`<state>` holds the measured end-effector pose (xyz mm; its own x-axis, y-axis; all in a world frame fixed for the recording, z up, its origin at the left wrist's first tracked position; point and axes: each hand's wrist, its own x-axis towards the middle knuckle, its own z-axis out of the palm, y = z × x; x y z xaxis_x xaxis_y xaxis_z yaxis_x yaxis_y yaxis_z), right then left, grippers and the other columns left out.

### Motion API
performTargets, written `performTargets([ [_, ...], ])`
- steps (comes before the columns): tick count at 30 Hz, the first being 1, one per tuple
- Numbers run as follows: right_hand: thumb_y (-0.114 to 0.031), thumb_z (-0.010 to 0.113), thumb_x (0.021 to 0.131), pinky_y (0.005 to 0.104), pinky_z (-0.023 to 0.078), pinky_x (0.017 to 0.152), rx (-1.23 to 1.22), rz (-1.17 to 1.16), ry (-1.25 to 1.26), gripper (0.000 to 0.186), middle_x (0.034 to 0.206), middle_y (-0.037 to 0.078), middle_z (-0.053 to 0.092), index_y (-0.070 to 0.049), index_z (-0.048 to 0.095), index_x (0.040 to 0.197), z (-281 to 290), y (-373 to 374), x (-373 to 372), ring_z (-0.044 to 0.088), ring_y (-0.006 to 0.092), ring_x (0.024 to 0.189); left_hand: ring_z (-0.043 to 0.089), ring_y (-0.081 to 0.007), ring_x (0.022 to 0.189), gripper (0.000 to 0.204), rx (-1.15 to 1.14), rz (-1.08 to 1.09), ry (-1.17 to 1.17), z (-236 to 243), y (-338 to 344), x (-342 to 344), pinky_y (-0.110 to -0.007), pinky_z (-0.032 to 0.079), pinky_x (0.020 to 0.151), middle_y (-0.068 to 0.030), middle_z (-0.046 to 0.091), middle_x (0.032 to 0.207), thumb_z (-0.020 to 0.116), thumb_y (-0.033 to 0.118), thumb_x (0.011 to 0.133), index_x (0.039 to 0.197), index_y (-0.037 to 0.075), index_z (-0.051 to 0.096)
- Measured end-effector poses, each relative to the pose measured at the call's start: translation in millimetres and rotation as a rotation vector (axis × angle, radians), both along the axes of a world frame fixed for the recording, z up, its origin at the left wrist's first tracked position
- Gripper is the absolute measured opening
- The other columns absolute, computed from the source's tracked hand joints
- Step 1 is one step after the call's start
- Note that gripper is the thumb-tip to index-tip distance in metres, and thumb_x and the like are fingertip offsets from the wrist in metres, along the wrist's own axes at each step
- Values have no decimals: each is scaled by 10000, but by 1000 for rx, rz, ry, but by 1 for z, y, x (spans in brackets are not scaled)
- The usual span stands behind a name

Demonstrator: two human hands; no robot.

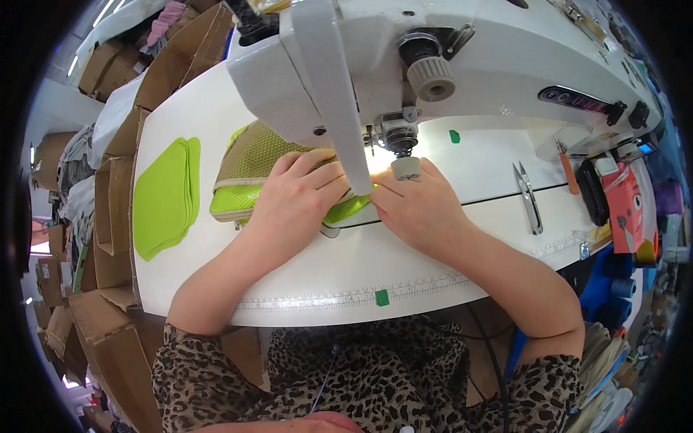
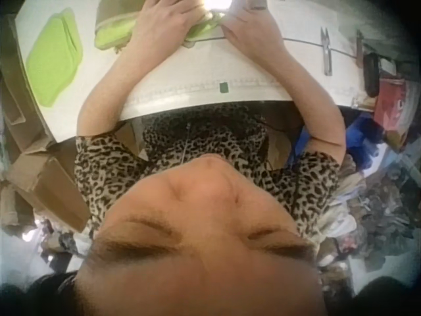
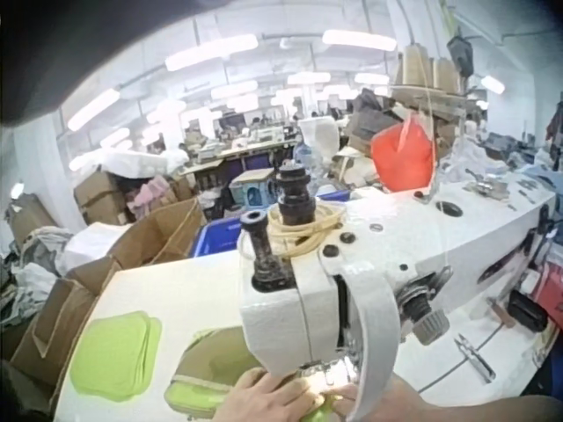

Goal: Sewing components of a mesh fabric pouch using an industrial sewing machine.

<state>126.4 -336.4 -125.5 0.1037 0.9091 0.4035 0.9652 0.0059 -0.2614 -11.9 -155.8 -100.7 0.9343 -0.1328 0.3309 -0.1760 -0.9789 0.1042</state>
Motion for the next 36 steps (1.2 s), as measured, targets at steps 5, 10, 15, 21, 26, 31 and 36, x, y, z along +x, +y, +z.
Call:
performTargets([
  [5, -126, 736, 790, 369, 433, 755, 49, -17, 33, 119, 869, -7, 655, -107, 628, 835, -7, 0, 2, 614, 207, 802, 562, -255, 1230, 286, -76, 32, 88, -5, 1, -1, -407, 433, 1026, -51, 668, 1178, 603, 63, 807, 1081, 60, 684],
  [10, -129, 737, 792, 374, 436, 770, 37, -34, 37, 114, 888, -13, 677, -108, 641, 850, -8, 0, 0, 616, 208, 812, 578, -245, 1185, 240, -59, 14, 60, -5, 2, 0, -396, 442, 991, -49, 669, 1102, 605, 75, 805, 1034, 59, 675],
  [15, -142, 727, 806, 372, 446, 784, 70, -51, 6, 89, 888, -26, 685, -115, 671, 870, -9, 6, 2, 614, 205, 830, 595, -228, 1123, 166, -50, 15, 33, -5, 1, 2, -387, 455, 953, -39, 665, 1008, 610, 99, 805, 953, 65, 679],
  [21, -166, 712, 841, 363, 437, 763, -6, -67, -73, 74, 771, -21, 661, -116, 711, 895, -12, 4, 13, 603, 201, 800, 599, -229, 1102, 146, 10, 7, 3, -6, -1, 11, -391, 459, 955, -43, 655, 995, 614, 102, 803, 928, 63, 679],
  [26, -161, 727, 834, 356, 432, 758, 80, -78, -71, 63, 754, -18, 657, -109, 705, 859, -14, 8, 13, 598, 193, 765, 599, -236, 1121, 133, 9, 33, -17, -11, 0, 14, -385, 458, 967, -49, 669, 1045, 611, 97, 814, 924, 58, 675],
  [31, -160, 732, 830, 362, 441, 784, 87, -86, -74, 64, 781, -25, 661, -111, 700, 856, -17, 9, 14, 593, 186, 771, 599, -237, 1137, 154, 23, 45, -24, -12, 5, 15, -373, 456, 976, -48, 683, 1101, 607, 93, 826, 954, 53, 683],
  [36, -156, 730, 830, 367, 444, 795, 83, -86, -29, 71, 822, -34, 654, -120, 691, 876, -12, 11, 12, 594, 197, 779, 565, -225, 1238, 327, -43, 66, 135, -6, 13, 16, -376, 435, 1037, -47, 678, 1229, 591, 14, 808, 1110, 58, 708],
])
